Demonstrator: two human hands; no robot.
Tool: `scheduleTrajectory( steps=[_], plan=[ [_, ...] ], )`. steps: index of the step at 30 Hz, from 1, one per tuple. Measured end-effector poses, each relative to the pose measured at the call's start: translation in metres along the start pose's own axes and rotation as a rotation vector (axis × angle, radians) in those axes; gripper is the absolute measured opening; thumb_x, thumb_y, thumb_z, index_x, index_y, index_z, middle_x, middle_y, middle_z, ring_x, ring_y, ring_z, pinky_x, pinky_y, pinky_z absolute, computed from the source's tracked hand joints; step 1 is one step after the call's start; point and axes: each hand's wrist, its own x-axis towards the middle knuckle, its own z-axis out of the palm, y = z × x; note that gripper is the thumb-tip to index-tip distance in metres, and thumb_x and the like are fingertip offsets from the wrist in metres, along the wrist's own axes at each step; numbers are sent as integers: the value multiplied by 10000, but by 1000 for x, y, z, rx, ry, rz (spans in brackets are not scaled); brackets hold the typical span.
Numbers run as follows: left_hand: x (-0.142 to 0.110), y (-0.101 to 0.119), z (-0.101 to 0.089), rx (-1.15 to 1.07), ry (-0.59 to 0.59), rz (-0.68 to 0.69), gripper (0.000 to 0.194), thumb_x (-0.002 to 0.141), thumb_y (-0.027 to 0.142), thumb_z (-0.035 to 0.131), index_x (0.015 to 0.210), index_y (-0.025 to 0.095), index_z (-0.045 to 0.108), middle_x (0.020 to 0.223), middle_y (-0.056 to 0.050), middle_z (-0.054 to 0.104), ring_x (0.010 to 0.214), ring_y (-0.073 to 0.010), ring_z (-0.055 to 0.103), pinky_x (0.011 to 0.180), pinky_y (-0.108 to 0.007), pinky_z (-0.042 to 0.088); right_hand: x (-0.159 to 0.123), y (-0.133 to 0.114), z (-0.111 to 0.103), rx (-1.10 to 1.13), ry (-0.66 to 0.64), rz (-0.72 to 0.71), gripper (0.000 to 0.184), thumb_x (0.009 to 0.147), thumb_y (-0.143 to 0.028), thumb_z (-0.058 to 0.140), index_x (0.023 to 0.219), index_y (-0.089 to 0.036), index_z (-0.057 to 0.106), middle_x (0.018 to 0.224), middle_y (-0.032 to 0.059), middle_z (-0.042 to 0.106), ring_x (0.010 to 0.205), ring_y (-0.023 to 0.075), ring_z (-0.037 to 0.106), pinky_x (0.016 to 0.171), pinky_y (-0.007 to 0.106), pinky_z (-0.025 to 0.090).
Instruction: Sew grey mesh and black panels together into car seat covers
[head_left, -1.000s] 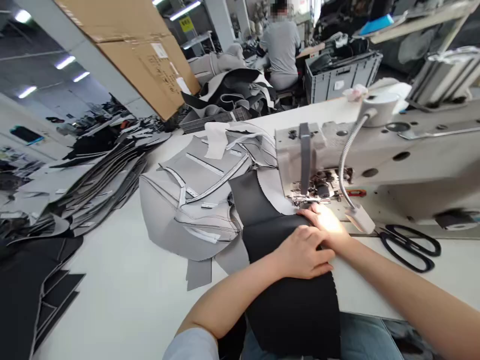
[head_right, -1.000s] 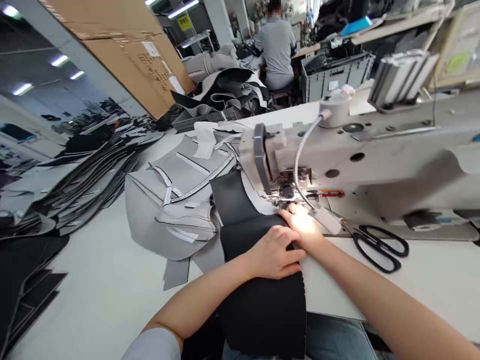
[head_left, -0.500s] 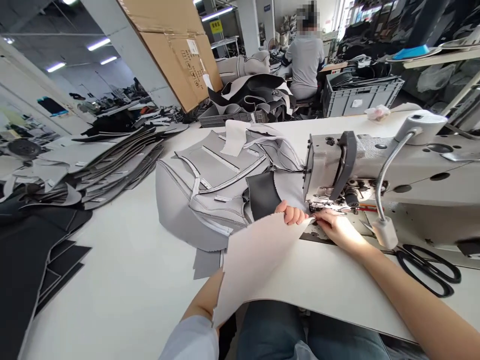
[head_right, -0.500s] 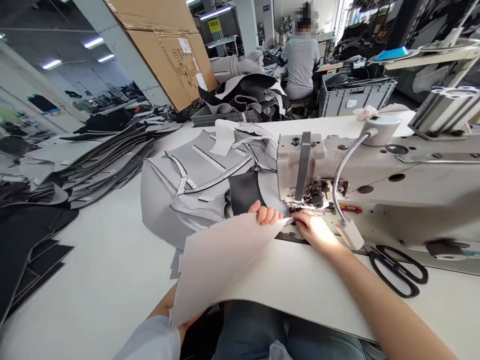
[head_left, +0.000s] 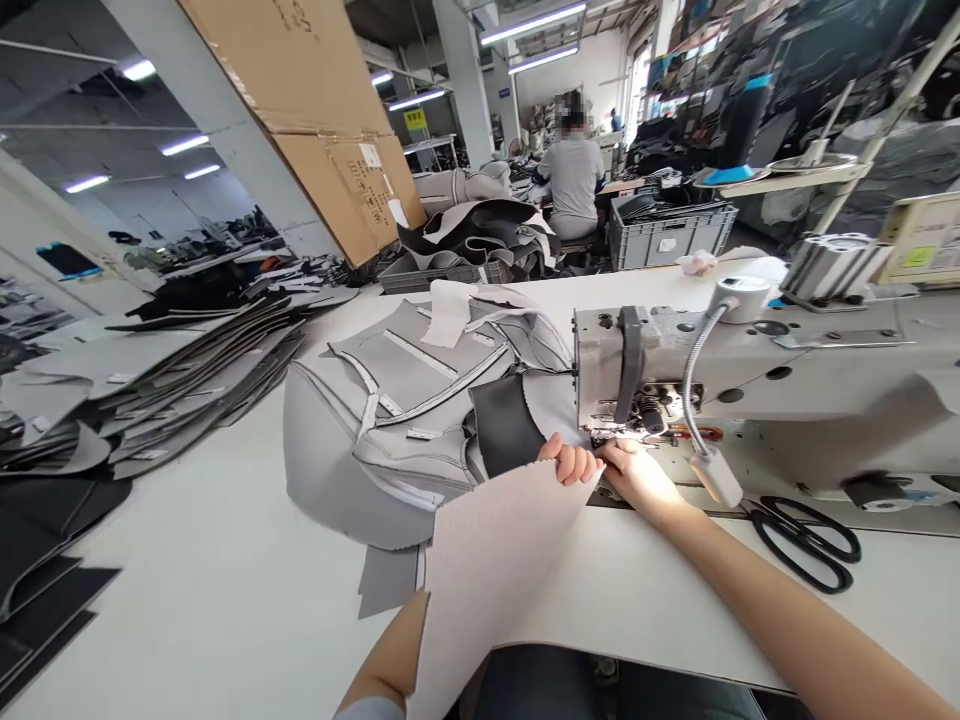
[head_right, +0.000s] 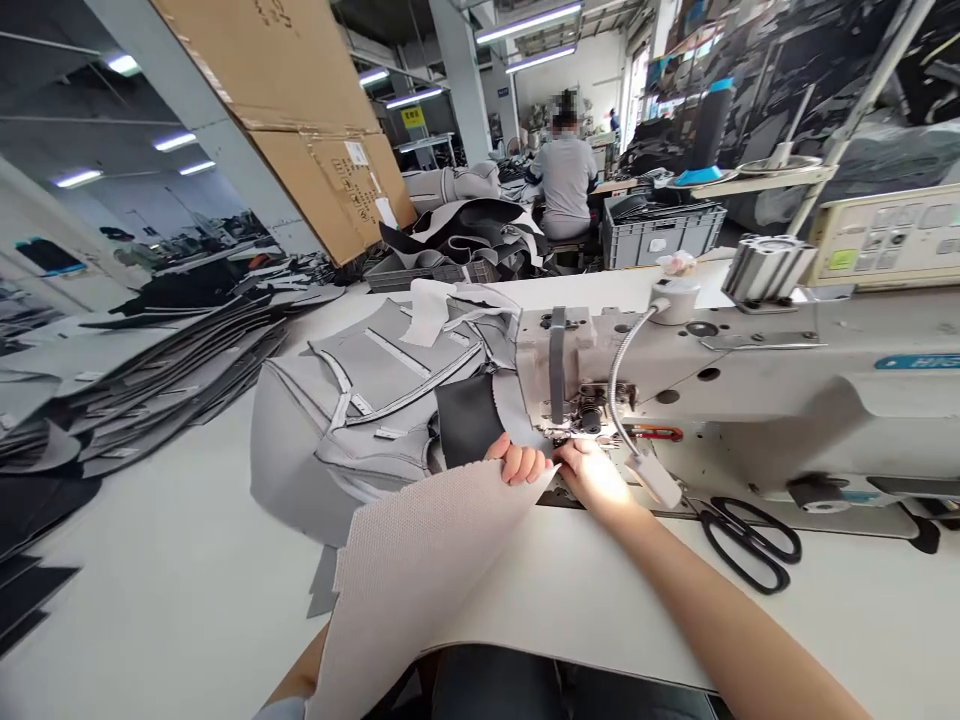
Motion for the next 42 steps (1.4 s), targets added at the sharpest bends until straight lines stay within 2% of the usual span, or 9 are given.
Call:
scheduleTrajectory(
  steps=[5, 11, 20, 24, 27, 30, 33, 36, 42],
  plan=[
    [-10, 9, 24, 33, -127, 37, 729, 816, 798, 81, 348, 250, 194, 338, -7, 240, 467, -149, 381, 768, -422, 467, 2, -10, -9, -130, -37, -51, 209, 863, -159, 488, 917, -185, 688, 925, 78, 658, 883, 193, 594, 756, 279, 474],
    [-42, 37, 42, 128, -119, -36, 579, 859, 637, 455, 485, 198, 417, 549, -6, 462, 611, -141, 475, 846, -369, 452, 6, -4, -22, -155, -184, -177, 194, 893, -226, 502, 932, -185, 687, 879, 61, 638, 854, 190, 560, 701, 285, 395],
    [-47, 65, -12, 458, 109, -160, 439, 923, 457, 383, 577, 199, 462, 664, -22, 537, 698, -162, 548, 758, -333, 502, 9, 0, -26, -299, -213, -322, 236, 937, -115, 386, 934, -137, 621, 881, 64, 588, 774, 164, 518, 704, 289, 346],
    [-34, 63, -16, 915, 151, -107, 312, 914, 356, 401, 666, 203, 512, 717, -19, 569, 741, -169, 564, 761, -317, 496, 16, -11, -20, -299, -222, -406, 245, 927, -103, 376, 910, -144, 617, 865, 74, 588, 781, 185, 506, 722, 328, 342],
    [-18, 52, -17, 1391, 31, -18, 133, 855, 205, 482, 903, 187, 606, 966, -69, 621, 959, -223, 568, 883, -366, 469, 21, -20, -21, -309, -248, -449, 293, 908, -62, 344, 894, -120, 631, 863, 98, 606, 778, 193, 523, 696, 341, 354],
    [-5, 43, -22, 1640, -188, -5, 332, 832, 142, 521, 1155, 183, 587, 1214, -104, 582, 1123, -266, 522, 956, -401, 443, 15, -29, -23, -382, -309, -458, 354, 869, -2, 300, 885, -76, 646, 864, 145, 623, 745, 202, 554, 610, 331, 365],
    [3, 42, -28, 1712, -313, -11, 379, 847, 192, 553, 1225, 205, 575, 1239, -84, 597, 1130, -265, 537, 953, -390, 455, -4, -35, -26, -419, -354, -369, 390, 827, 23, 286, 943, -41, 653, 874, 201, 645, 678, 210, 578, 514, 306, 341],
    [7, 40, -32, 1745, -340, 91, 332, 864, 184, 520, 1180, 191, 624, 1188, -83, 638, 1099, -250, 570, 967, -374, 446, -25, -38, -28, -395, -362, -273, 473, 821, -65, 373, 1265, -30, 532, 1187, 316, 577, 621, 212, 606, 462, 292, 337],
    [5, 22, -41, 1694, -105, 263, 259, 874, 171, 497, 1000, 207, 721, 962, -70, 691, 958, -233, 608, 885, -375, 473, -39, -44, -29, -352, -436, -207, 614, 852, -150, 356, 1456, -44, 311, 1410, 371, 331, 627, 239, 643, 450, 303, 352]
  ],
)
